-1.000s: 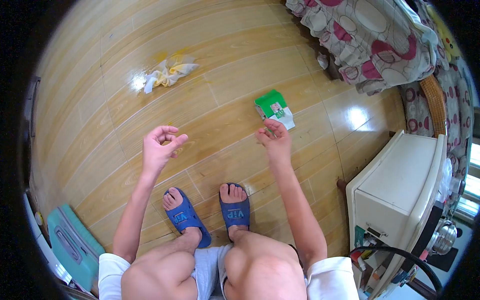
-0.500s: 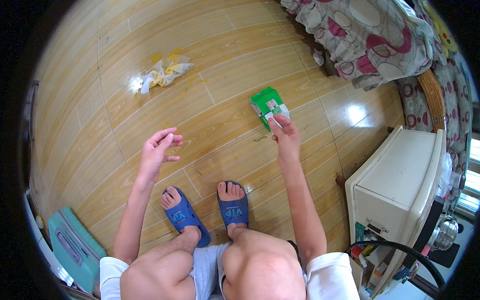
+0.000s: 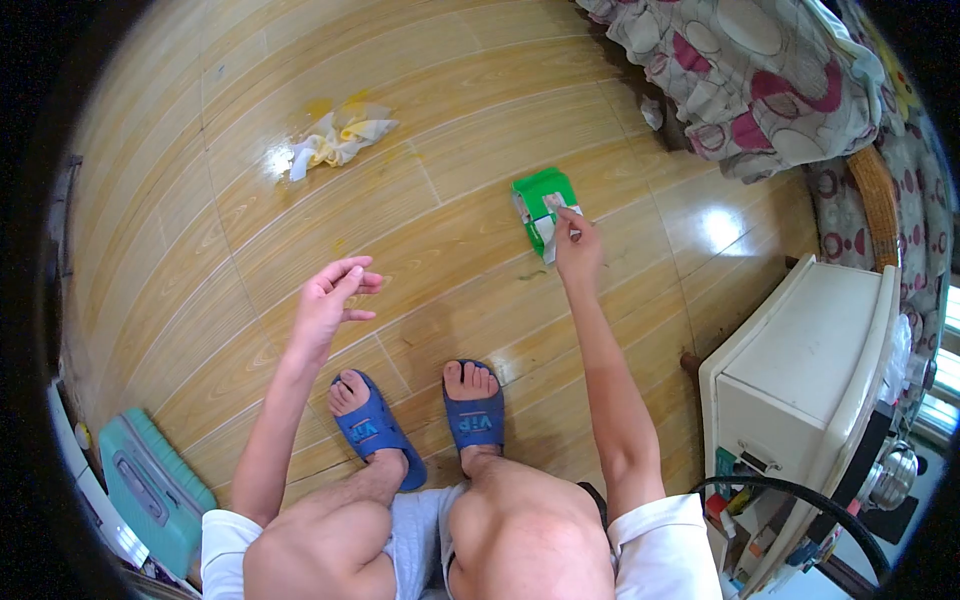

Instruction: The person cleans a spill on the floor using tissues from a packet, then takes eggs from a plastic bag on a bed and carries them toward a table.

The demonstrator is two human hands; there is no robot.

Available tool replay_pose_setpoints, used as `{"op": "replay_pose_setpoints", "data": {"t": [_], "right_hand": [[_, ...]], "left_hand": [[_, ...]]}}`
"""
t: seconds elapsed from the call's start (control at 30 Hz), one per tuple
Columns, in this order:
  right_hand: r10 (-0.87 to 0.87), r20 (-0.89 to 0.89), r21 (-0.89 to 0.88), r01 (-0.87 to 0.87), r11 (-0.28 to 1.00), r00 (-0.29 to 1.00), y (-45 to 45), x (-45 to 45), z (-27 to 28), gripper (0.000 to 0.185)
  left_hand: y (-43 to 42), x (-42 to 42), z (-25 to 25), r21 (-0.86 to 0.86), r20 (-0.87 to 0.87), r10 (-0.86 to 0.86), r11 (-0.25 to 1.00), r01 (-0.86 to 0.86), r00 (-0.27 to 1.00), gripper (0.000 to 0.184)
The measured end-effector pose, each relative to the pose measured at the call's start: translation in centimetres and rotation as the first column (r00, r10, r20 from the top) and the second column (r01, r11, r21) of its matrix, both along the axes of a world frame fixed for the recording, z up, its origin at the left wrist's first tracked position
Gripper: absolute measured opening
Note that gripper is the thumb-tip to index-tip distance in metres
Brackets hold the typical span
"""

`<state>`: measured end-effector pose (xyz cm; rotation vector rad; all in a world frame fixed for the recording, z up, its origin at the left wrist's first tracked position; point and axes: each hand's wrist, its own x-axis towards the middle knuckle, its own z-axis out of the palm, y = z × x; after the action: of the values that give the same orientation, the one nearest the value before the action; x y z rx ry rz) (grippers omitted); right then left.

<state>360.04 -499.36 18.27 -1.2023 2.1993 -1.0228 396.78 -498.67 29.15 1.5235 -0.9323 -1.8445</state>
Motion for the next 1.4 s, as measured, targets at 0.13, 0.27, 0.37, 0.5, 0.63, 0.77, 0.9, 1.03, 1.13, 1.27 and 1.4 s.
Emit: {"op": "replay_pose_setpoints", "data": {"t": [0.13,0.27,0.37,0.5,0.63,0.77,0.9,1.03,1.13,1.27,1.4], "right_hand": [[0.119,-0.336,-0.122,-0.169,0.978,0.934,-0.8,0.4,-0.4,0.016],[0.222,-0.425,0.142,-0.177,0.974,0.877,-1.8,0.5,0.4,0.020],[0.181,-0.518,0.261,-0.047,0.964,0.836,-2.2,1.5,2.0,0.025],[0.129,-0.428,0.335,0.025,0.942,0.894,-3.0,1.6,1.8,0.024],[0.152,-0.499,0.383,0.060,0.922,0.853,-2.6,0.2,1.8,0.024],[0.274,-0.511,0.461,-0.009,0.887,0.815,-3.9,-0.4,2.9,0.025],[0.314,-0.514,0.494,-0.024,0.869,0.798,-4.3,-0.4,2.0,0.025],[0.272,-0.537,0.454,0.002,0.891,0.799,-4.3,0.1,0.3,0.026],[0.268,-0.503,0.371,-0.075,0.926,0.822,-3.1,-0.2,-0.4,0.024],[0.252,-0.421,0.151,-0.207,0.967,0.871,-0.3,-1.2,0.8,0.021],[0.173,-0.481,0.176,-0.098,0.979,0.860,1.8,-0.4,4.3,0.022]], "left_hand": [[0.3,0.4,-0.8,0.006,-0.004,-0.001,1.000,0.001,1.000,0.032],[0.7,0.3,-0.6,-0.018,-0.013,-0.026,1.000,0.026,1.000,0.032],[0.8,0.2,-0.2,-0.014,-0.024,-0.064,0.998,0.064,0.998,0.032],[0.7,0.6,-0.2,-0.013,-0.007,-0.064,0.998,0.063,0.998,0.032],[0.8,0.4,-0.4,-0.007,-0.017,-0.080,0.997,0.080,0.997,0.031],[0.4,0.3,-0.4,-0.011,-0.002,-0.087,0.996,0.087,0.996,0.031],[0.5,0.3,-0.7,-0.012,-0.012,-0.089,0.996,0.089,0.996,0.031],[0.3,0.2,-0.8,-0.016,-0.009,-0.105,0.994,0.105,0.994,0.031],[0.9,0.3,-0.9,-0.009,-0.010,-0.103,0.995,0.103,0.995,0.030],[1.8,1.0,-0.3,-0.031,-0.003,-0.130,0.991,0.130,0.991,0.029],[2.2,1.4,-1.0,-0.010,-0.020,-0.105,0.994,0.105,0.994,0.028]]}}
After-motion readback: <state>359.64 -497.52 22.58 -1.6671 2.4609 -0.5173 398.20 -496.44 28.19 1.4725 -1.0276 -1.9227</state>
